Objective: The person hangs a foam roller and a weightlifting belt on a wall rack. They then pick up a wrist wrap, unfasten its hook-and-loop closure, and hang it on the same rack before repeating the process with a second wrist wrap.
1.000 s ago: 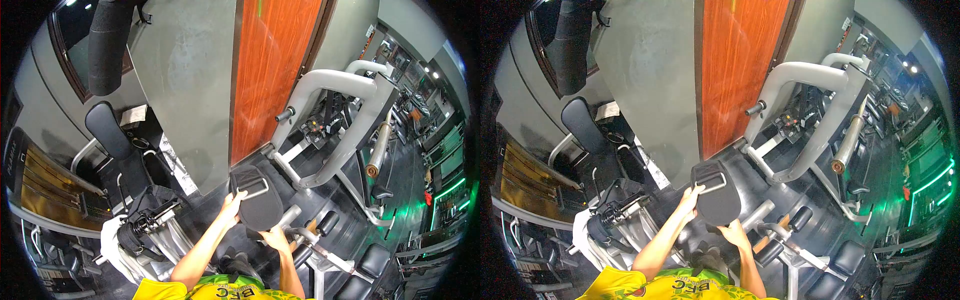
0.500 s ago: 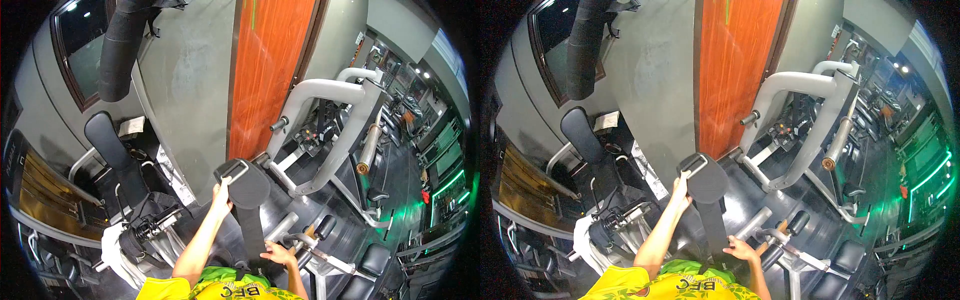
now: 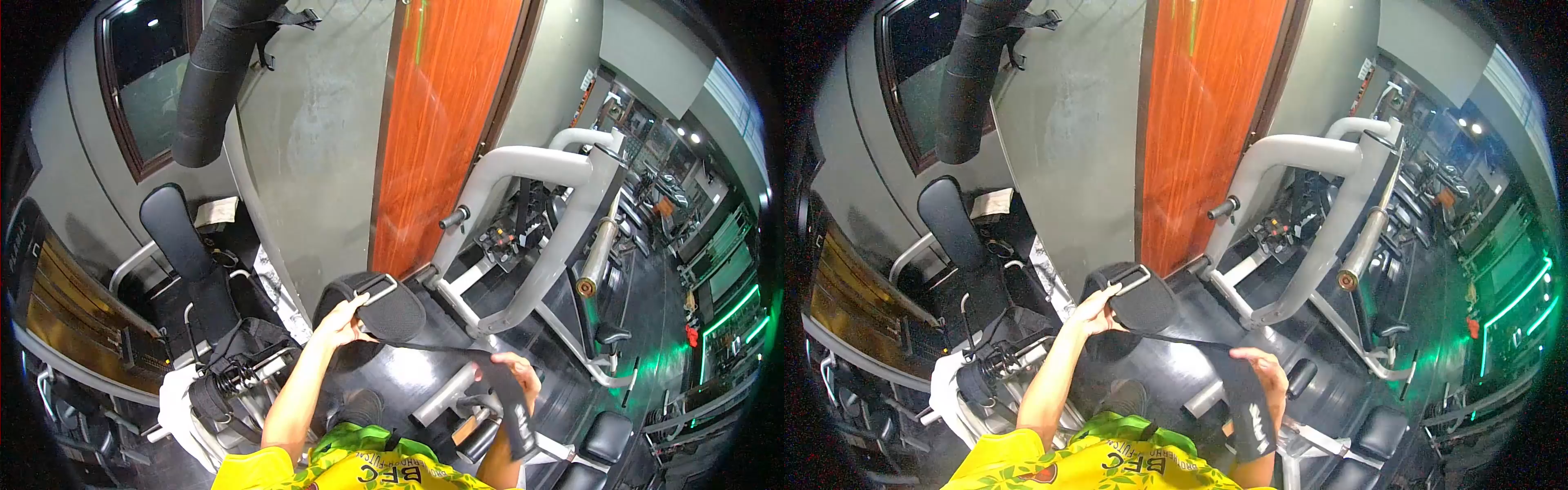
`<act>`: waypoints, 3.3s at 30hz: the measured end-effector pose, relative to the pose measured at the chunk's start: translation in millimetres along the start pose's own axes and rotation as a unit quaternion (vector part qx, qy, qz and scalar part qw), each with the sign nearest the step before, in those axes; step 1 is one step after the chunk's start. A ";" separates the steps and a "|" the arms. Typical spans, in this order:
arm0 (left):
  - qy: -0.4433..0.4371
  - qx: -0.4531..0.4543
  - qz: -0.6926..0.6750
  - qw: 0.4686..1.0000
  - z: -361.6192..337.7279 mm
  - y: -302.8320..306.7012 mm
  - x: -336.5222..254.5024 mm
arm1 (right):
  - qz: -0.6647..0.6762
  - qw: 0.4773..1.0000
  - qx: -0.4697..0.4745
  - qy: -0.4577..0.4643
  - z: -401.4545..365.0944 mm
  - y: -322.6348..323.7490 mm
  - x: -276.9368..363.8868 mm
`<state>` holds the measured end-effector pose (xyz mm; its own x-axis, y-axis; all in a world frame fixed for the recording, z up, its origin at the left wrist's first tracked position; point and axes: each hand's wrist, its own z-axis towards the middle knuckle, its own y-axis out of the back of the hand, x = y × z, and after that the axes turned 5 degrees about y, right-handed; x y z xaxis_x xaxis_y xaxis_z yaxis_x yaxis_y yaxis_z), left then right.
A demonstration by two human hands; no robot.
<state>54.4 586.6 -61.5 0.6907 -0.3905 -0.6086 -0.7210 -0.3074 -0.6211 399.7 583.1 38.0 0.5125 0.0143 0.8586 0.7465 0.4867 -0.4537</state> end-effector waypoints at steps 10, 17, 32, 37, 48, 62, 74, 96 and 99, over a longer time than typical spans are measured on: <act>0.057 -0.043 0.084 0.994 2.5 44.4 26.2 | -0.002 0.992 0.007 0.122 69.8 1.8 -49.9; -0.113 -0.119 0.028 0.986 2.6 36.1 46.7 | -0.240 0.964 0.059 -0.093 83.0 -16.2 -62.3; -0.288 -0.145 0.291 0.901 -11.6 -7.4 23.2 | -0.293 0.937 0.004 -0.193 96.8 13.1 -89.4; -0.299 -0.156 0.290 0.896 -10.8 -6.3 33.2 | -0.270 0.932 0.078 -0.227 104.1 16.6 -89.5; -0.250 -0.126 0.194 0.940 -20.4 -30.8 46.8 | -0.309 0.890 0.186 -0.281 122.9 19.6 -53.8; -0.181 -0.168 0.259 0.934 -35.9 -45.8 71.6 | -0.199 0.906 0.243 -0.285 139.8 38.2 -73.0; -0.200 -0.185 0.224 0.936 -41.1 -68.6 96.9 | -0.125 0.893 0.336 -0.271 143.0 52.7 -87.5; -0.234 -0.223 0.561 0.762 -59.1 -71.0 75.7 | -0.294 0.923 0.218 -0.117 154.6 -22.2 -108.7; -0.310 -0.220 0.522 0.764 -60.1 -66.3 74.0 | -0.305 0.917 0.222 -0.128 159.5 -27.3 -111.3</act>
<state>150.0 525.9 -35.7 -0.4772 -0.1775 -0.8607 -0.7520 -0.4243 0.5045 254.6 707.5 -7.1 -0.1023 -0.2028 0.9739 0.5861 0.7787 0.2237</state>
